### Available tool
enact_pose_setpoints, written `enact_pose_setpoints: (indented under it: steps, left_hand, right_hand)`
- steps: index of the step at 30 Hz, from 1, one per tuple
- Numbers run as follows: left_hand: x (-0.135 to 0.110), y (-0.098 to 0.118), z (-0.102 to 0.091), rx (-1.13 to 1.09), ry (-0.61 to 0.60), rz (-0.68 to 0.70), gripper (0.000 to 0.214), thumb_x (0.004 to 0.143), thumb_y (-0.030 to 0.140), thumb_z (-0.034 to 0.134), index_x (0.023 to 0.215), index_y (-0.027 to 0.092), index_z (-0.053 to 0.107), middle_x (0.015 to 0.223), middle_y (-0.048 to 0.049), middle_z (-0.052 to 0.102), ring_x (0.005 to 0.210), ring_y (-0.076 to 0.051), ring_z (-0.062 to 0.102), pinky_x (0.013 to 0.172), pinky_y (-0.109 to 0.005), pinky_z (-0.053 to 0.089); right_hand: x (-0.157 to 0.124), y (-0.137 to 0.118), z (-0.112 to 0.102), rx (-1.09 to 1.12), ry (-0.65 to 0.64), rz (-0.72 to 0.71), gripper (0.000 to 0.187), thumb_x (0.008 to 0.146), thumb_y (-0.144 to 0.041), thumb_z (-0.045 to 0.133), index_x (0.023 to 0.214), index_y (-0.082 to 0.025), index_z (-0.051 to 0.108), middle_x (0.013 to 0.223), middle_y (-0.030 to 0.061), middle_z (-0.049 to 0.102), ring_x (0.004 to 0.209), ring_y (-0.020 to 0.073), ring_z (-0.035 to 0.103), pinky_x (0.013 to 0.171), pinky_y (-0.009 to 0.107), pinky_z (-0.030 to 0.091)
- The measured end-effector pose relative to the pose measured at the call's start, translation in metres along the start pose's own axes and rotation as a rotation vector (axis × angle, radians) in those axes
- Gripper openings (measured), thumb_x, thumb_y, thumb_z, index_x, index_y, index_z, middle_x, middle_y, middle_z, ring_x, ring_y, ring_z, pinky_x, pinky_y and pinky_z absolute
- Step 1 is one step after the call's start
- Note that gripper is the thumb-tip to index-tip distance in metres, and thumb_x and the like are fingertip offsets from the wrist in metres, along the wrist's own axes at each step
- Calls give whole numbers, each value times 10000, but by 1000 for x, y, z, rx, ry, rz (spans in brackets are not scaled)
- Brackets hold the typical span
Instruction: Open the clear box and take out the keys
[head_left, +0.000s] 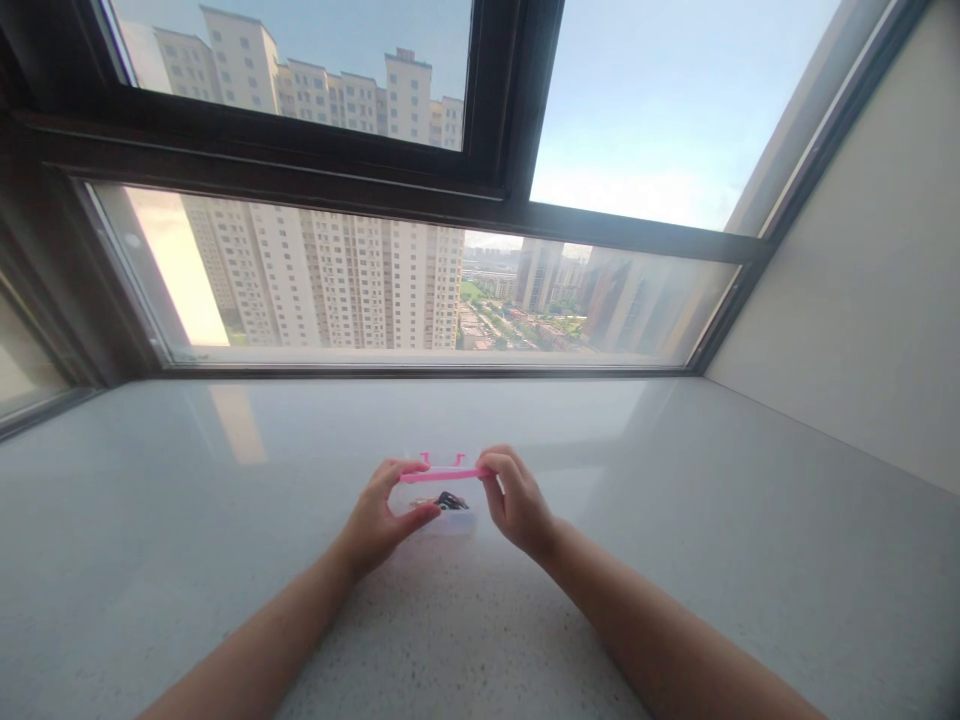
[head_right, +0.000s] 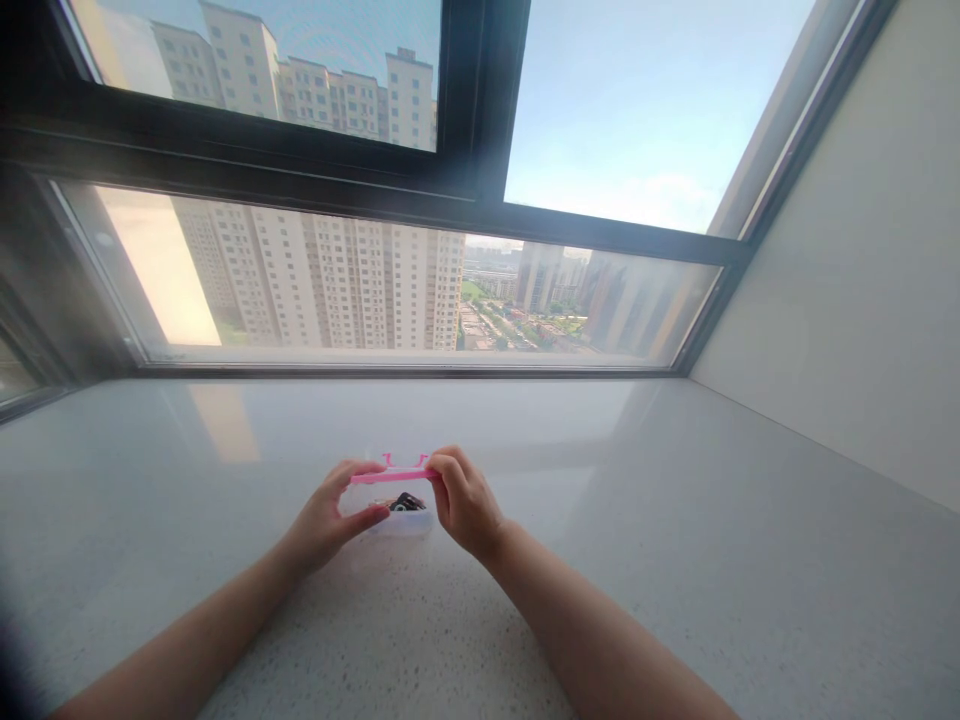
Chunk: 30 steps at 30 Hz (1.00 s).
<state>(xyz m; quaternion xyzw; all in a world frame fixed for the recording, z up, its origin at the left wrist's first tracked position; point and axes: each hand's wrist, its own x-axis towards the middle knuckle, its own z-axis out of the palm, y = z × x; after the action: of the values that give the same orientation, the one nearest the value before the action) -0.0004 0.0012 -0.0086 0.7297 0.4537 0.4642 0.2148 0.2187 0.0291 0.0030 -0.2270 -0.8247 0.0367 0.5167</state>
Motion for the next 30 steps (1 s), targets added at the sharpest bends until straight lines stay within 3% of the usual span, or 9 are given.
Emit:
enact_pose_setpoints:
  steps: [6, 11, 17, 21, 26, 28, 30]
  left_hand:
    - [-1, 2, 1, -55, -13, -8, 209, 831, 360, 602, 952, 204, 669, 1003, -57, 558, 984, -219, 555, 917, -341, 411]
    - [0, 0, 3, -101, 7, -34, 258, 877, 363, 524, 848, 176, 700, 949, -65, 563, 937, -213, 560, 873, -314, 421]
    - [1, -1, 5, -187, 85, -98, 302, 869, 399, 518, 895, 175, 719, 965, -71, 607, 930, -217, 580, 848, -299, 430]
    - [5, -1, 2, -219, 205, -191, 325, 825, 433, 550, 852, 157, 718, 907, -61, 640, 882, -214, 596, 811, -284, 440]
    - [15, -13, -26, -152, 378, -340, 355, 793, 464, 529, 865, 146, 670, 841, -39, 650, 800, -196, 572, 705, -262, 430]
    - [19, -20, -43, -112, 405, -442, 345, 758, 459, 539, 810, 138, 655, 703, -18, 633, 669, -182, 551, 618, -257, 413]
    - [21, -27, -59, -84, 356, -543, 298, 704, 426, 562, 690, 138, 636, 579, -2, 597, 554, -165, 515, 536, -251, 384]
  right_hand:
    - [0, -2, -1, 51, -48, -7, 197, 887, -69, 400, 1022, -200, 459, 925, 81, 519, 839, 174, 509, 745, 318, 470]
    - [-3, 0, -2, 167, -77, 56, 262, 899, -179, 429, 1160, -197, 423, 1039, 105, 492, 872, 182, 514, 756, 341, 476]
    - [-9, 24, -5, 142, -55, 281, 709, 821, -566, 508, 1365, -195, 244, 1218, 154, 412, 1016, 252, 496, 809, 414, 452]
    - [-12, 34, -6, 227, -273, 356, 932, 738, -684, 533, 1429, -209, 126, 1115, 122, 500, 918, 227, 548, 783, 397, 467]
    - [-8, 27, -6, 128, -389, 293, 1111, 623, -641, 687, 1460, -237, 78, 1309, 164, 383, 1034, 260, 515, 868, 424, 447]
    - [-6, 21, -5, 108, -469, 263, 1074, 621, -599, 716, 1454, -240, 140, 1331, 159, 377, 1091, 276, 494, 921, 437, 421]
    - [-4, 15, -4, 96, -499, 249, 978, 655, -549, 718, 1435, -238, 217, 1345, 151, 375, 1163, 286, 452, 964, 434, 396]
